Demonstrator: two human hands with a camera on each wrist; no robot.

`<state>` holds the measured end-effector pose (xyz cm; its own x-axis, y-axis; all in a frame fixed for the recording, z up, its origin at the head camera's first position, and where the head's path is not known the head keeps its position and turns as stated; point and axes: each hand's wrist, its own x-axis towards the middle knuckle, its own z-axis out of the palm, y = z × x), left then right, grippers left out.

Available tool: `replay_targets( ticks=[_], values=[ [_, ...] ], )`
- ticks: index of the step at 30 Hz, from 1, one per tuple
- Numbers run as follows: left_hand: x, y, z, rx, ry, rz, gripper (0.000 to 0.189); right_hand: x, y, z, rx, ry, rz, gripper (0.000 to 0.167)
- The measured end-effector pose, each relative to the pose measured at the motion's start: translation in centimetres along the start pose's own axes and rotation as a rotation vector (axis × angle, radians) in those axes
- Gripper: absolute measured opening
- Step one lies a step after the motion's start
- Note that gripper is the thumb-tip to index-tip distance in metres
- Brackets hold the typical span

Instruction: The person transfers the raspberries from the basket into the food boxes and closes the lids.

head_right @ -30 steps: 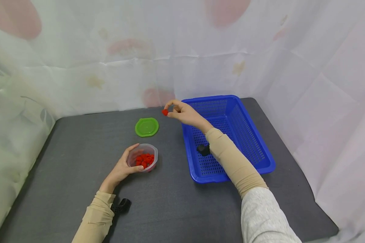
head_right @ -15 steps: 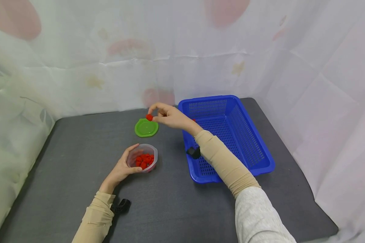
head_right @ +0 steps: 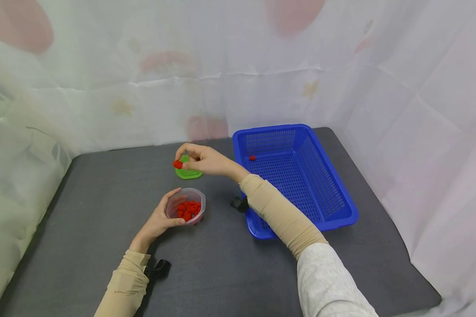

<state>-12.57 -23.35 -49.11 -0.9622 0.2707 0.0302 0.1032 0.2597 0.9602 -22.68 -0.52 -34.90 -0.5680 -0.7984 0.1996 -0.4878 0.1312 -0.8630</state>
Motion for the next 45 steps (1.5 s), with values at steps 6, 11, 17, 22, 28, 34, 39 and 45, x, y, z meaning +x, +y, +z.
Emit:
replay_targets(
  ticks=[6, 11, 17, 22, 28, 34, 39, 45],
  values=[
    [0.0, -0.1, 0.1, -0.025, -0.011, 0.009, 0.093, 0.3, 0.1, 1.0, -0.024, -0.072, 0.058, 0.019],
    [0.0, -0.1, 0.0, -0.05, -0.015, 0.019, 0.093, 0.6, 0.5, 1.6, -0.05, -0.138, 0.077, 0.018],
    [0.0, -0.2, 0.0, -0.074, -0.02, 0.02, 0.093, 0.8, 1.3, 2.4, -0.089, -0.228, 0.119, 0.016],
    [0.0, -0.1, 0.1, -0.072, -0.018, -0.007, 0.092, 0.9, 2.0, 3.1, -0.1, -0.346, 0.155, 0.018],
    [0.1, -0.2, 0.0, -0.037, -0.014, 0.006, 0.092, 1.0, 2.9, 3.8, -0.138, -0.486, 0.196, 0.02],
    [0.0, -0.1, -0.1, -0.039, -0.023, 0.01, 0.094, 0.9, 3.4, 4.2, -0.217, -0.527, 0.247, 0.02],
    [0.0, -0.1, -0.2, -0.012, -0.02, -0.019, 0.094, 0.9, 3.5, 4.3, -0.258, -0.543, 0.256, 0.018],
    [0.0, -0.3, -0.2, 0.034, 0.003, -0.041, 0.093, 0.8, 3.7, 4.5, -0.293, -0.574, 0.281, 0.016]
  ],
)
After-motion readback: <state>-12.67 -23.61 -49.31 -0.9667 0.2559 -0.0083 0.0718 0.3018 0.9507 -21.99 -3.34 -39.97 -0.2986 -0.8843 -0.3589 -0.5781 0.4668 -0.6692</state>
